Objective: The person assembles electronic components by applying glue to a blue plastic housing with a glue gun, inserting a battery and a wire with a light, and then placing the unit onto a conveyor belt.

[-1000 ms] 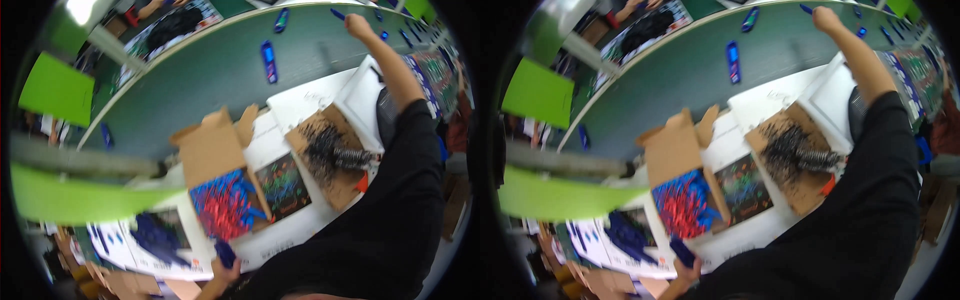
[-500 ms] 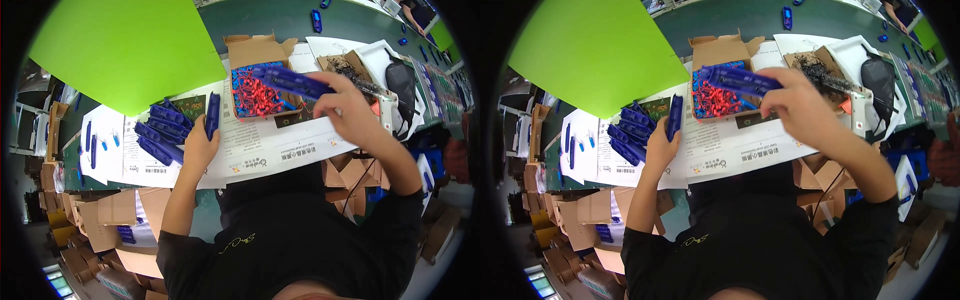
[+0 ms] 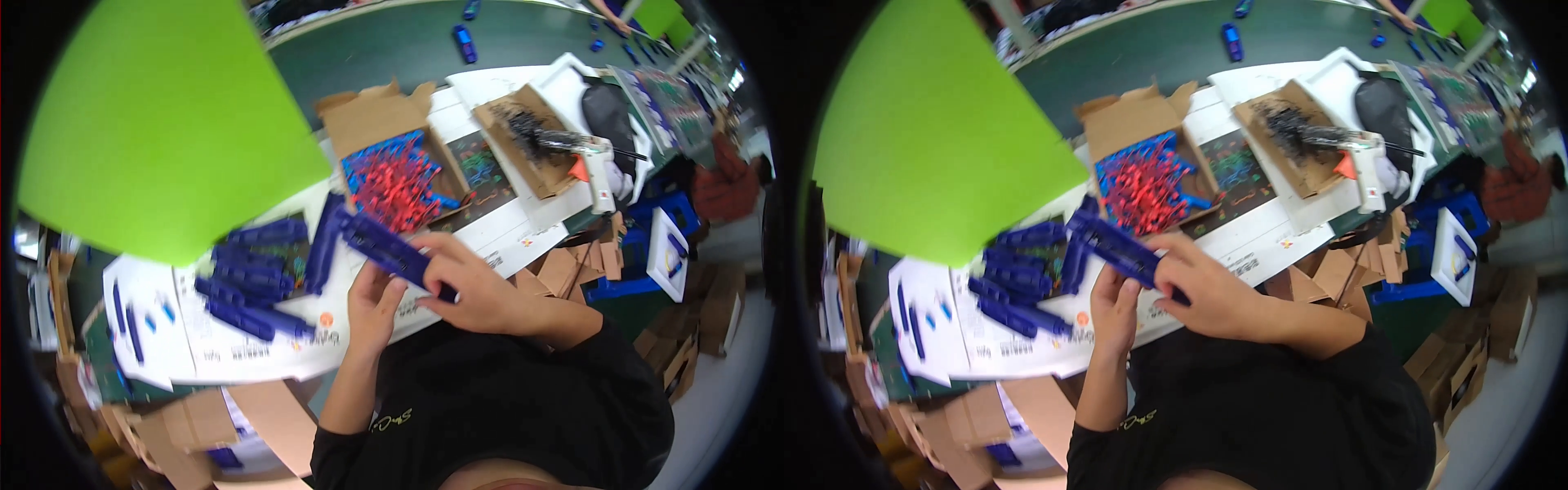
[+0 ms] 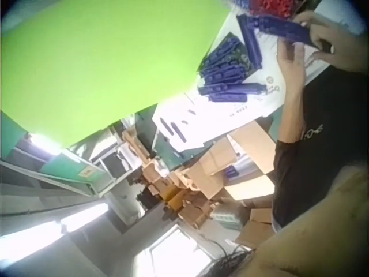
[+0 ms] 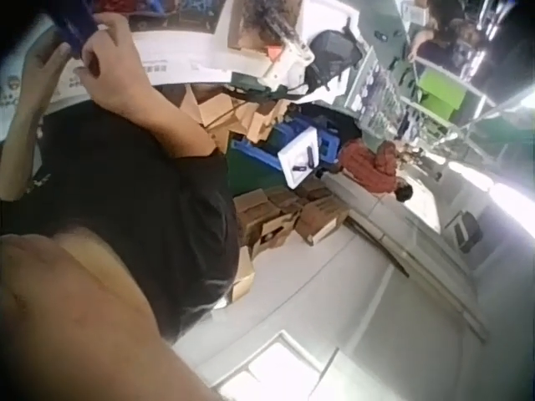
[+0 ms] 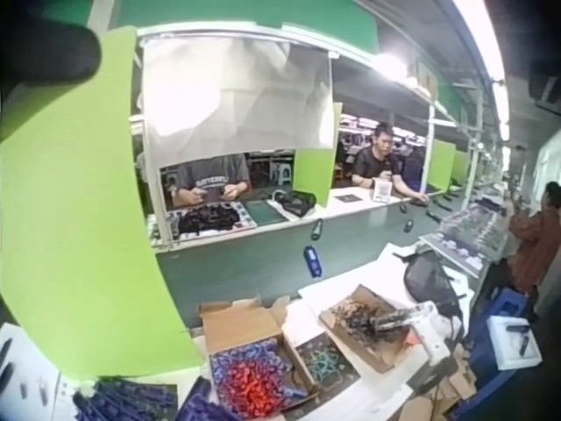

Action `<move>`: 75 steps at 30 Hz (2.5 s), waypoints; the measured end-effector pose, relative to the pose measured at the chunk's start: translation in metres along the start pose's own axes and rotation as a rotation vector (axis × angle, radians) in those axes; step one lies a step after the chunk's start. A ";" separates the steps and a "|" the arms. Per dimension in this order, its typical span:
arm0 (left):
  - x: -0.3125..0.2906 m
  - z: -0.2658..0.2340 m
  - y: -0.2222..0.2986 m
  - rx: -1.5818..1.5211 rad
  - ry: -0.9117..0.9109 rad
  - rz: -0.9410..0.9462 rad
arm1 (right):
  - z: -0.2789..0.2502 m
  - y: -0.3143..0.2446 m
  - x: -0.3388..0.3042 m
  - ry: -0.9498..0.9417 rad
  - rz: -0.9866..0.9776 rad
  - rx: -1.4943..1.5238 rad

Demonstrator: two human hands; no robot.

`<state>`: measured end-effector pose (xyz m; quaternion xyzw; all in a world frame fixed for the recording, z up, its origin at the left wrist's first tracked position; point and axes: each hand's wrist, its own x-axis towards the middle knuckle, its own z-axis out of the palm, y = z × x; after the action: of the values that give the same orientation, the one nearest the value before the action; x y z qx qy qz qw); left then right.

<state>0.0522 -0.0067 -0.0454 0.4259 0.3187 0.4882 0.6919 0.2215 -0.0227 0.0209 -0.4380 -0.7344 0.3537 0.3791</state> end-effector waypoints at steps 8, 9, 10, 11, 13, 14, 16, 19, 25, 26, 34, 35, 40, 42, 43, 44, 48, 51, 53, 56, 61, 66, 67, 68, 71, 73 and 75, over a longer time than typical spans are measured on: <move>0.006 -0.025 -0.020 -0.434 0.169 -0.030 | -0.066 0.065 0.084 0.233 0.076 -0.844; 0.006 -0.026 -0.029 -0.462 0.136 -0.093 | -0.063 0.079 0.086 0.240 0.077 -0.852; 0.002 -0.021 -0.036 -0.420 0.174 -0.139 | -0.060 0.093 0.087 0.137 0.074 -0.981; -0.001 -0.016 -0.032 -0.362 0.159 -0.143 | -0.056 0.099 0.091 0.016 0.067 -1.101; -0.001 -0.015 -0.030 -0.309 0.159 -0.150 | -0.057 0.103 0.094 -0.027 0.114 -1.129; 0.002 -0.018 -0.030 -0.270 0.121 -0.136 | -0.055 0.103 0.097 -0.054 0.164 -1.161; 0.003 -0.024 -0.029 -0.232 0.090 -0.126 | -0.045 0.108 0.098 -0.065 0.162 -1.218; 0.002 -0.026 -0.030 -0.393 0.074 -0.174 | -0.030 0.110 0.106 -0.052 0.206 -1.287; 0.002 -0.023 -0.028 -0.305 0.041 -0.150 | -0.051 0.089 0.107 0.197 0.210 -0.946; 0.002 -0.025 -0.029 -0.311 0.075 -0.153 | -0.060 0.080 0.106 0.286 0.283 -0.793; 0.003 -0.029 -0.021 -0.315 0.030 -0.161 | -0.065 0.029 0.082 0.328 0.359 0.324; 0.003 -0.029 -0.021 -0.307 0.021 -0.165 | -0.060 0.027 0.078 0.339 0.404 0.426; 0.005 -0.028 -0.022 -0.256 -0.013 -0.154 | -0.026 0.024 0.053 0.296 0.477 0.673; 0.004 -0.024 -0.018 -0.221 0.016 -0.163 | -0.013 0.021 0.043 0.200 0.419 0.609; 0.003 -0.024 -0.018 -0.211 -0.019 -0.171 | -0.008 0.019 0.039 0.162 0.409 0.615; 0.004 -0.024 -0.019 -0.200 -0.065 -0.180 | -0.004 0.018 0.037 0.134 0.395 0.617; 0.003 -0.020 -0.024 -0.214 -0.042 -0.219 | 0.001 0.013 0.041 0.134 0.492 0.522; 0.003 -0.022 -0.020 -0.249 -0.081 -0.309 | 0.008 0.019 0.038 0.179 0.407 0.396; 0.003 -0.022 -0.023 -0.214 -0.083 -0.318 | 0.012 0.025 0.036 0.179 0.381 0.281; 0.003 -0.019 -0.020 -0.184 -0.080 -0.317 | 0.020 0.035 0.037 0.210 0.325 0.108; 0.003 -0.018 -0.021 -0.201 -0.081 -0.319 | 0.027 0.046 0.039 0.275 0.113 -0.130; 0.003 -0.022 -0.026 -0.018 -0.083 -0.204 | 0.025 0.040 0.037 0.209 0.176 -0.117; 0.003 -0.022 -0.026 -0.017 -0.083 -0.206 | 0.024 0.036 0.038 0.180 0.247 -0.112; 0.003 -0.020 -0.025 -0.022 -0.079 -0.189 | 0.023 0.034 0.038 0.184 0.250 -0.114; 0.004 -0.013 -0.020 0.013 -0.046 -0.190 | 0.027 0.032 0.041 0.153 0.303 -0.113; 0.006 -0.017 -0.025 0.095 -0.006 -0.303 | 0.031 0.035 0.041 0.139 0.257 -0.165; 0.006 -0.016 -0.025 0.064 0.001 -0.286 | 0.036 0.041 0.039 0.163 0.222 -0.081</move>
<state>0.0503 -0.0007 -0.0755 0.3977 0.3919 0.3743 0.7404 0.1932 0.0211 -0.0212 -0.5588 -0.6618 0.3267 0.3782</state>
